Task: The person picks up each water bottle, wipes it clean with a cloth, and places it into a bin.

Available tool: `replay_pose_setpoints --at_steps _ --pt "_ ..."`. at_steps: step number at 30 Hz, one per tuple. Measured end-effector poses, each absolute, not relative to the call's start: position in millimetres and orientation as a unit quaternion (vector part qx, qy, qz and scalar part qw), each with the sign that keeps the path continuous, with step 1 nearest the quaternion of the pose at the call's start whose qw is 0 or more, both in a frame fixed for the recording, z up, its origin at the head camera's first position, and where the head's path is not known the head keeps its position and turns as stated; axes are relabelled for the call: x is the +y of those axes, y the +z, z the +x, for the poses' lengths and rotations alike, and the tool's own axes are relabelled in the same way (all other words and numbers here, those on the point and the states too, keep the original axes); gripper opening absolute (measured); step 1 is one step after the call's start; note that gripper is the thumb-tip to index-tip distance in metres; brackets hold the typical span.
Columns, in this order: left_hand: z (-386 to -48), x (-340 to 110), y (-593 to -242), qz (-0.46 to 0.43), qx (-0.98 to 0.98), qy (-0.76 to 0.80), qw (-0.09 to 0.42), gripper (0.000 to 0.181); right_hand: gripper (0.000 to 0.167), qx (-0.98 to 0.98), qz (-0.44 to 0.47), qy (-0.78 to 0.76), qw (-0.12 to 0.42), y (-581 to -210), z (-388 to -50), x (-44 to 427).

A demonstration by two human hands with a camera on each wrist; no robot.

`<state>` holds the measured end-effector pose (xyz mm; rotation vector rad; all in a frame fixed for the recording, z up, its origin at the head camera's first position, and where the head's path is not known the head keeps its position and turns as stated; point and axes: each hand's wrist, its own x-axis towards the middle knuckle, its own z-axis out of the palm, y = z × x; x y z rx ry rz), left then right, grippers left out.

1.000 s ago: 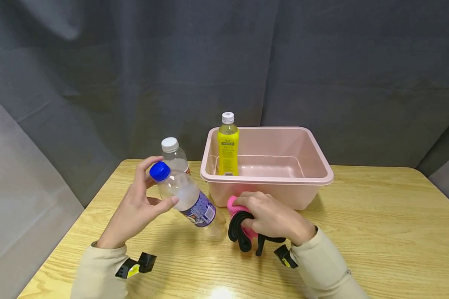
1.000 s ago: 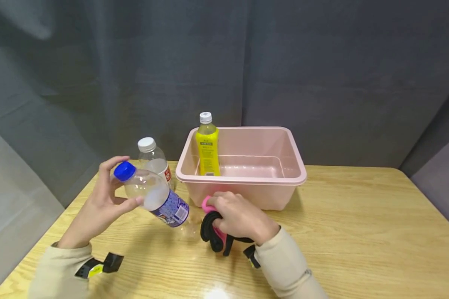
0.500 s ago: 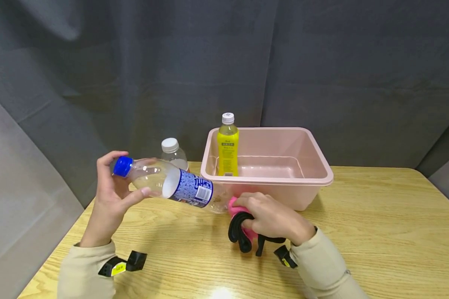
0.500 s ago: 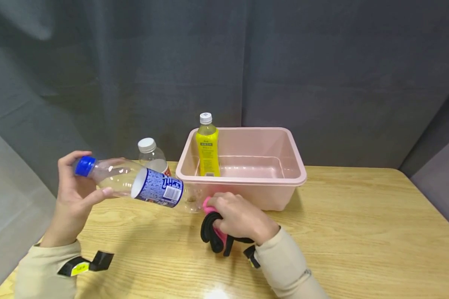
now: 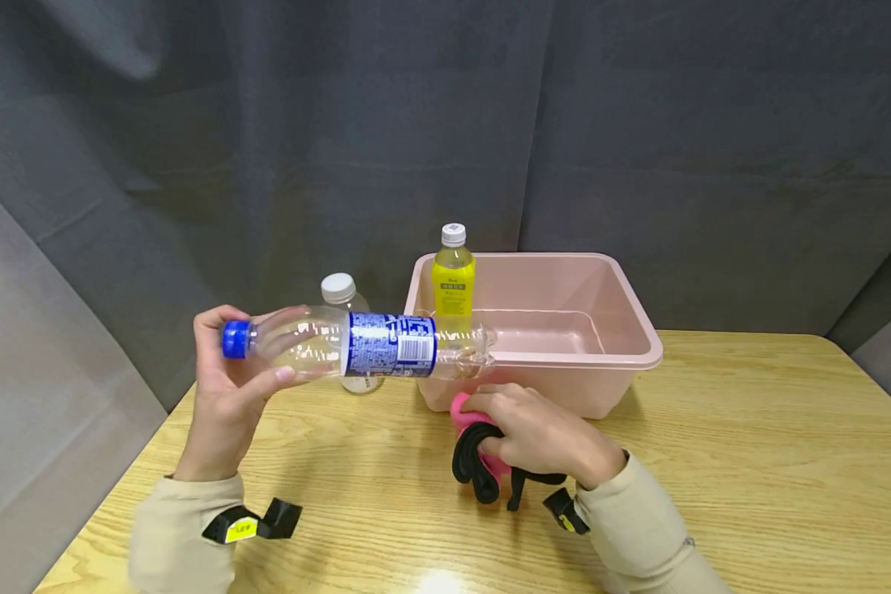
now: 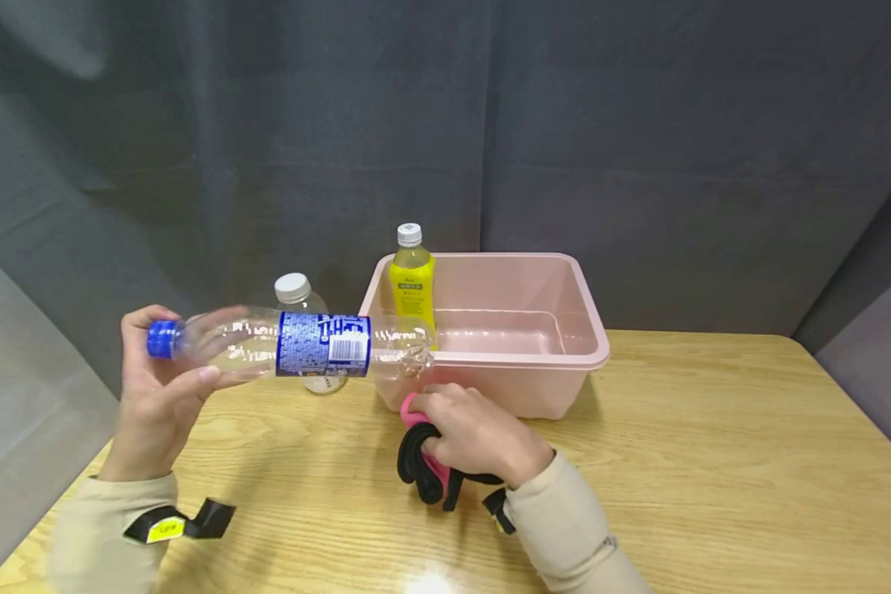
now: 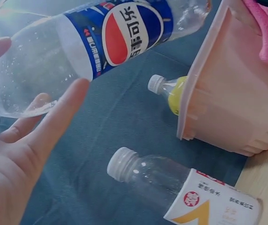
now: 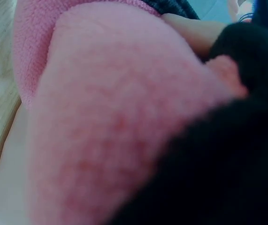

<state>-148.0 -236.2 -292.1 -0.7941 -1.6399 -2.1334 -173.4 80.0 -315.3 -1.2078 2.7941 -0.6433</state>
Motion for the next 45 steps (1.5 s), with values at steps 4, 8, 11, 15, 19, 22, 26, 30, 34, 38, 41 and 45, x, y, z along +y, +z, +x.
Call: replay_pose_setpoints --at_steps 4,8,11,15,19,22,26,30,34,38,41,45 --pt "-151.1 -232.7 -296.3 -0.284 -0.573 -0.751 0.165 0.059 0.026 0.897 -0.390 -0.207 0.011 -315.4 -172.8 80.3" --pt "-153.7 -229.1 -299.4 -0.288 -0.566 -0.756 0.159 0.057 0.026 0.897 -0.389 -0.208 0.011 -315.0 -172.0 80.3" --pt "-154.7 -226.5 -300.8 -0.270 -0.578 -0.754 0.158 0.057 0.026 0.896 -0.391 -0.209 0.007 -314.7 -172.1 79.6" --pt "-154.1 -223.9 -304.4 -0.237 -0.597 -0.750 0.160 0.057 0.026 0.891 -0.399 -0.216 0.004 -316.4 -172.1 76.9" --pt "-159.4 -218.3 -310.1 -0.213 -0.608 -0.748 0.162 0.056 0.023 0.891 -0.401 -0.216 0.001 -317.9 -172.1 76.1" --pt "-167.8 -212.6 -312.2 -0.189 -0.625 -0.739 0.166 0.055 0.022 0.893 -0.398 -0.210 0.000 -317.2 -172.2 75.9" --pt "-180.4 -206.5 -312.2 -0.162 -0.660 -0.714 0.170 0.054 0.021 0.895 -0.395 -0.209 0.009 -316.3 -171.9 75.8" --pt "-192.7 -201.6 -309.5 -0.162 -0.680 -0.695 0.169 0.057 0.020 0.894 -0.394 -0.212 0.012 -317.0 -172.2 76.3" --pt "-202.6 -196.9 -303.1 -0.168 -0.708 -0.665 0.168 0.059 0.021 0.892 -0.397 -0.213 0.011 -317.5 -173.2 76.9" --pt "-209.7 -191.5 -294.3 -0.169 -0.747 -0.619 0.174 0.061 0.022 0.891 -0.400 -0.212 0.009 -318.1 -173.8 77.4" --pt "-215.4 -186.0 -287.7 -0.173 -0.761 -0.600 0.177 0.063 0.022 0.892 -0.399 -0.212 0.010 -318.6 -173.9 77.8" --pt "-223.7 -176.5 -280.2 -0.184 -0.773 -0.582 0.176 0.066 0.026 0.893 -0.397 -0.211 0.011 -319.5 -174.0 77.9"
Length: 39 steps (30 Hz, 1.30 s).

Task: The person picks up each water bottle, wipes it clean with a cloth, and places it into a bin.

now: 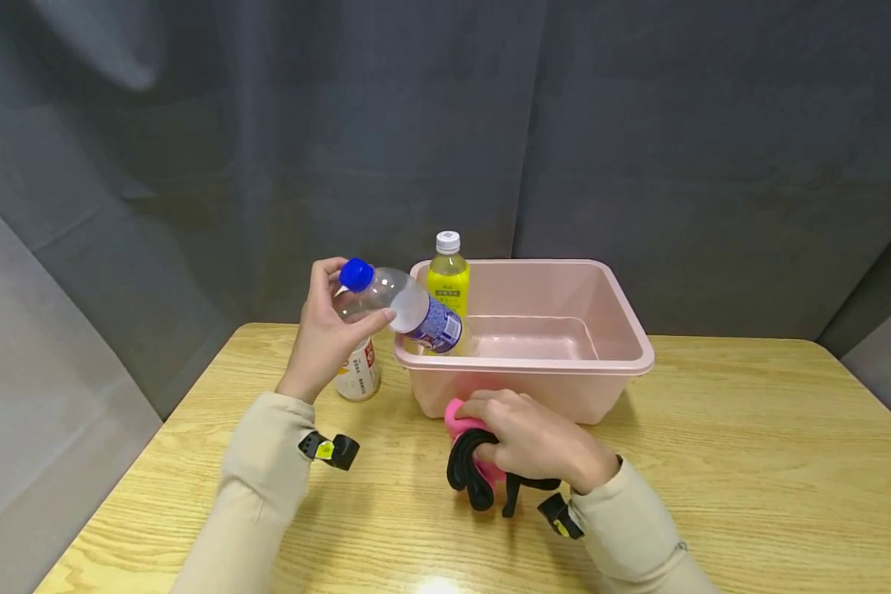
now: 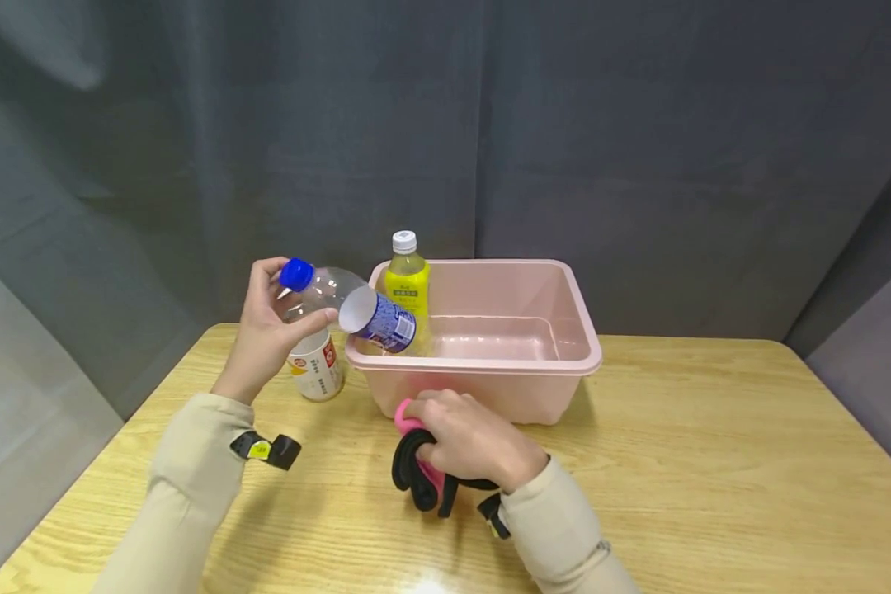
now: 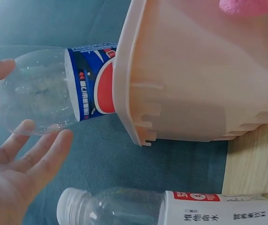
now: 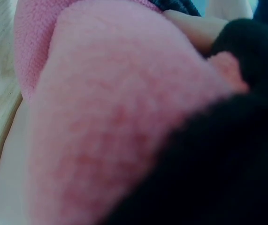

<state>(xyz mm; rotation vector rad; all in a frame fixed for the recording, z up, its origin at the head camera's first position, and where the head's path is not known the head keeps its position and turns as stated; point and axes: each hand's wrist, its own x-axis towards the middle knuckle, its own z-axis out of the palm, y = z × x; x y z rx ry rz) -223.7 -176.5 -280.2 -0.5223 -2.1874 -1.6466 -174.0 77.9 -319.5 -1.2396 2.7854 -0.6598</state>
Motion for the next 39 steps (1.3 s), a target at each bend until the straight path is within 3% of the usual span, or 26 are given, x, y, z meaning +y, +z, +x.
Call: replay_pose_setpoints --at_steps 25,39 --pt "-258.0 -132.2 -278.6 -0.244 -0.870 -0.413 0.117 0.065 0.033 0.891 -0.404 -0.209 0.019 -319.5 -175.2 76.0" --pt "-255.5 -135.4 -281.6 -0.246 -0.876 -0.388 0.149 0.067 0.029 0.891 -0.404 -0.207 0.011 -318.7 -174.9 76.2"
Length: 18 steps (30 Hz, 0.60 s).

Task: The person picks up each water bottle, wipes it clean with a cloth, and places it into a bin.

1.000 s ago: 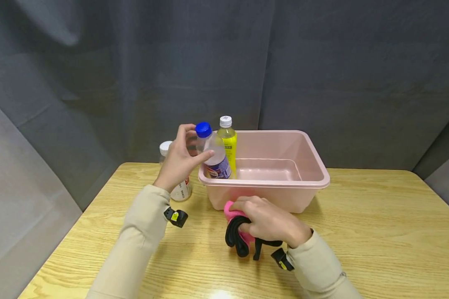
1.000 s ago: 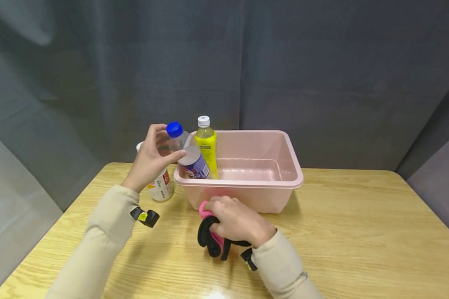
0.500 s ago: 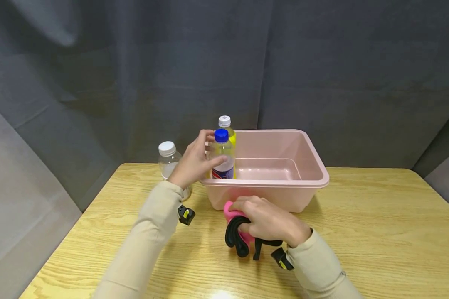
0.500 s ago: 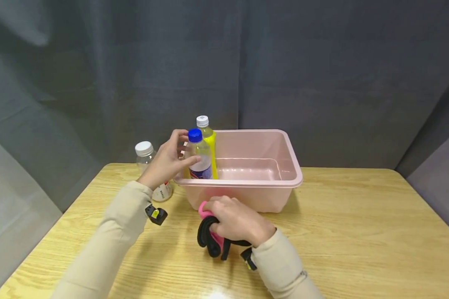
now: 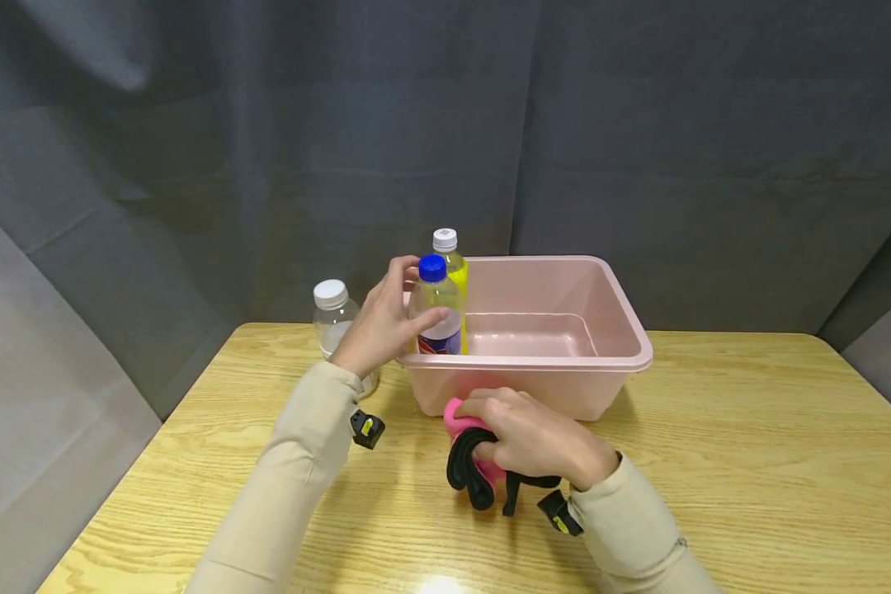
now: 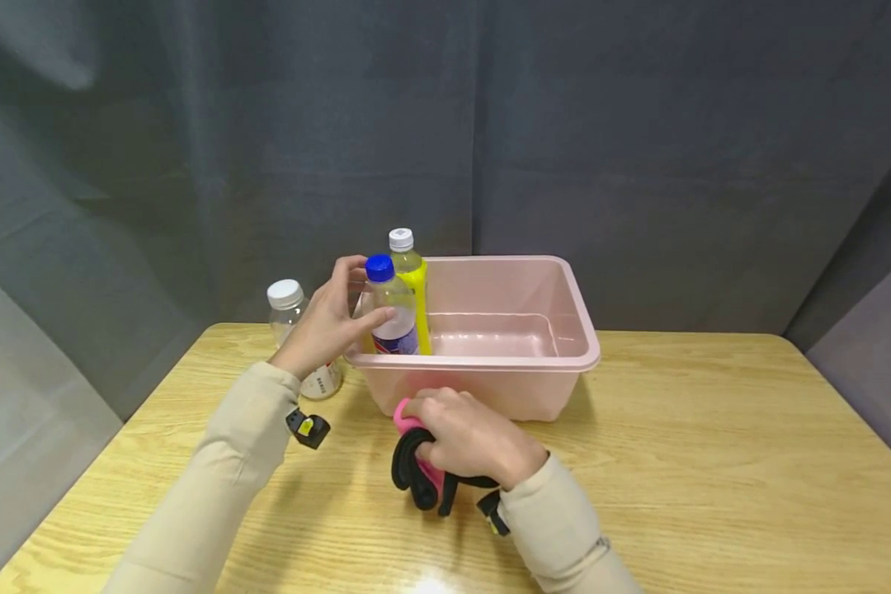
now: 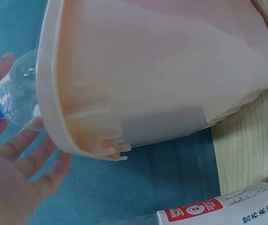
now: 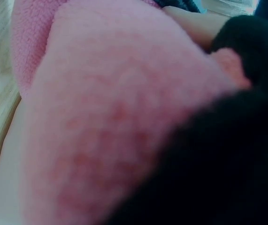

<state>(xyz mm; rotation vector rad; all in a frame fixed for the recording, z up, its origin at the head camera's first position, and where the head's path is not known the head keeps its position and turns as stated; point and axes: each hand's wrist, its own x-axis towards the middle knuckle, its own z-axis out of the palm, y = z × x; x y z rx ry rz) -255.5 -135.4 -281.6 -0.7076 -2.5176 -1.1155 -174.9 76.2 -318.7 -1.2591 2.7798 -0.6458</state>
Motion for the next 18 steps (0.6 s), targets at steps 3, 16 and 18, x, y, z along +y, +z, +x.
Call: replay_pose_setpoints --at_steps 3,16,18 --pt "-255.3 -136.6 -282.7 -0.246 -0.874 -0.392 0.151 0.067 0.029 0.892 -0.403 -0.206 0.010 -318.8 -174.4 76.2" --pt "-247.2 -151.7 -279.9 -0.224 -0.857 -0.427 0.182 0.063 0.027 0.890 -0.403 -0.214 0.018 -317.2 -174.7 75.8" --pt "-244.8 -155.6 -280.0 -0.222 -0.853 -0.429 0.199 0.062 0.026 0.890 -0.401 -0.215 0.018 -317.0 -174.6 75.7"
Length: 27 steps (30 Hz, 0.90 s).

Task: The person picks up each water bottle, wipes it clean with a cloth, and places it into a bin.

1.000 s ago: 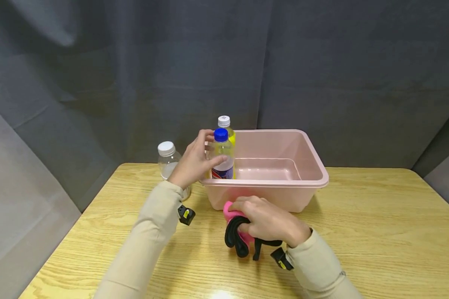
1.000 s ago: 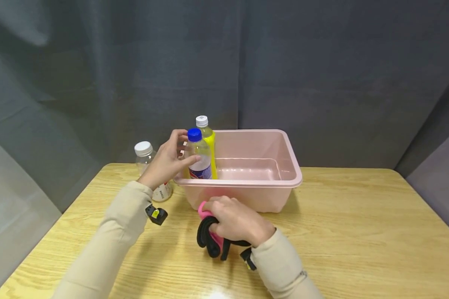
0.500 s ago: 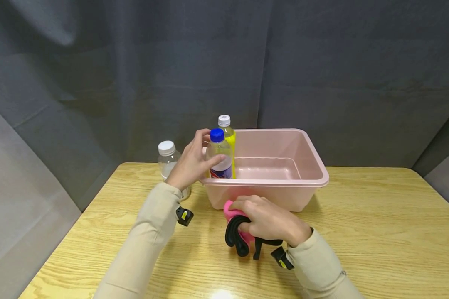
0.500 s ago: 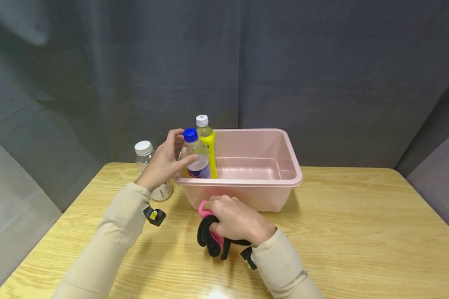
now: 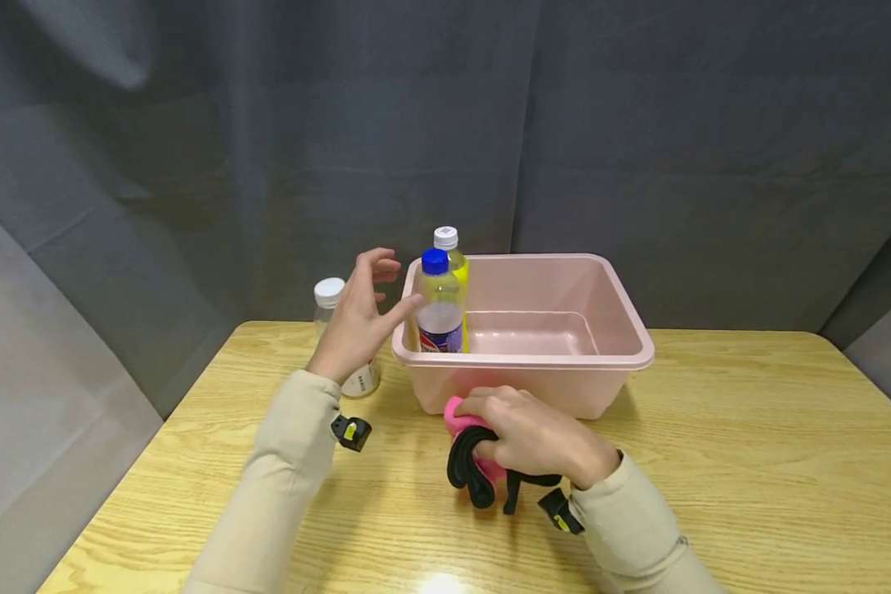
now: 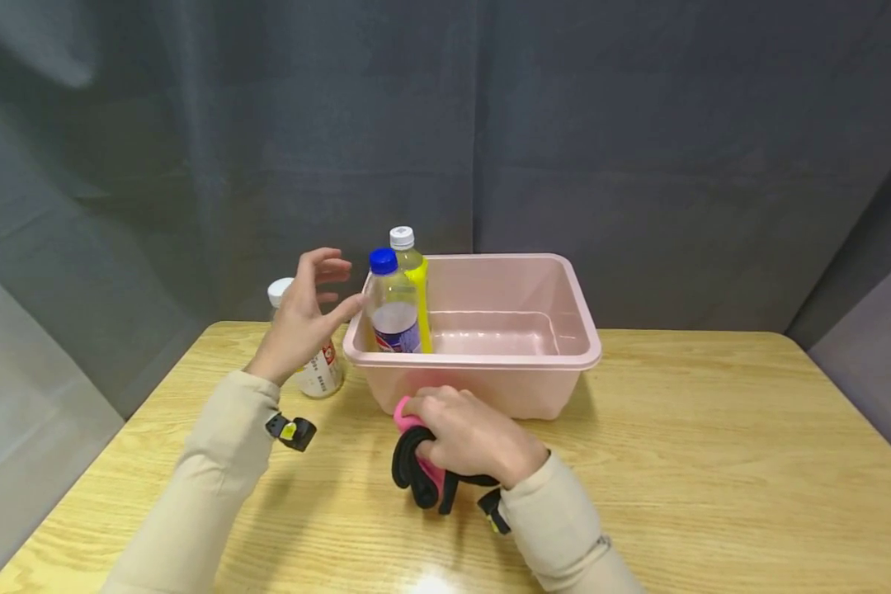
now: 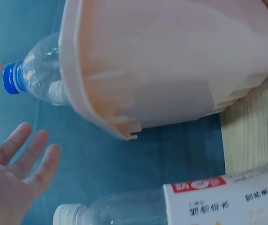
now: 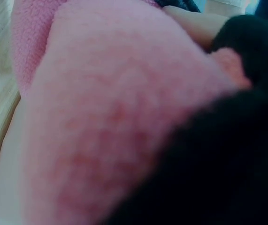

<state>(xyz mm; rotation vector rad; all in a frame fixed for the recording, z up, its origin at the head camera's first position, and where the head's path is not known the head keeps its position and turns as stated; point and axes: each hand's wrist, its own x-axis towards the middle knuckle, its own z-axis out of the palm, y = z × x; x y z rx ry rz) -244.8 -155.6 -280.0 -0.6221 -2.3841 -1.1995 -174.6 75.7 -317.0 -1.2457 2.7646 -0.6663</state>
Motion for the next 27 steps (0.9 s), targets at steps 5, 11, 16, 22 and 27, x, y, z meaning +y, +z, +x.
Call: replay_pose_setpoints --at_steps 5,11,16,22,27 --pt "-240.0 -169.1 -282.1 -0.215 -0.839 -0.411 0.286 0.061 0.023 0.889 -0.401 -0.220 0.021 -316.9 -174.4 75.2" --pt "-243.4 -191.6 -288.6 -0.184 -0.830 -0.370 0.374 0.063 0.024 0.889 -0.402 -0.217 0.020 -316.5 -174.6 75.1" --pt "-248.9 -207.4 -299.9 -0.147 -0.843 -0.374 0.356 0.070 0.024 0.890 -0.401 -0.218 0.021 -316.3 -174.9 75.3" --pt "-253.5 -219.4 -319.7 -0.091 -0.867 -0.397 0.287 0.080 0.024 0.888 -0.403 -0.220 0.020 -317.3 -174.7 75.6" --pt "-256.6 -225.1 -331.0 -0.080 -0.867 -0.424 0.250 0.078 0.024 0.887 -0.404 -0.222 0.018 -318.2 -174.4 76.3"
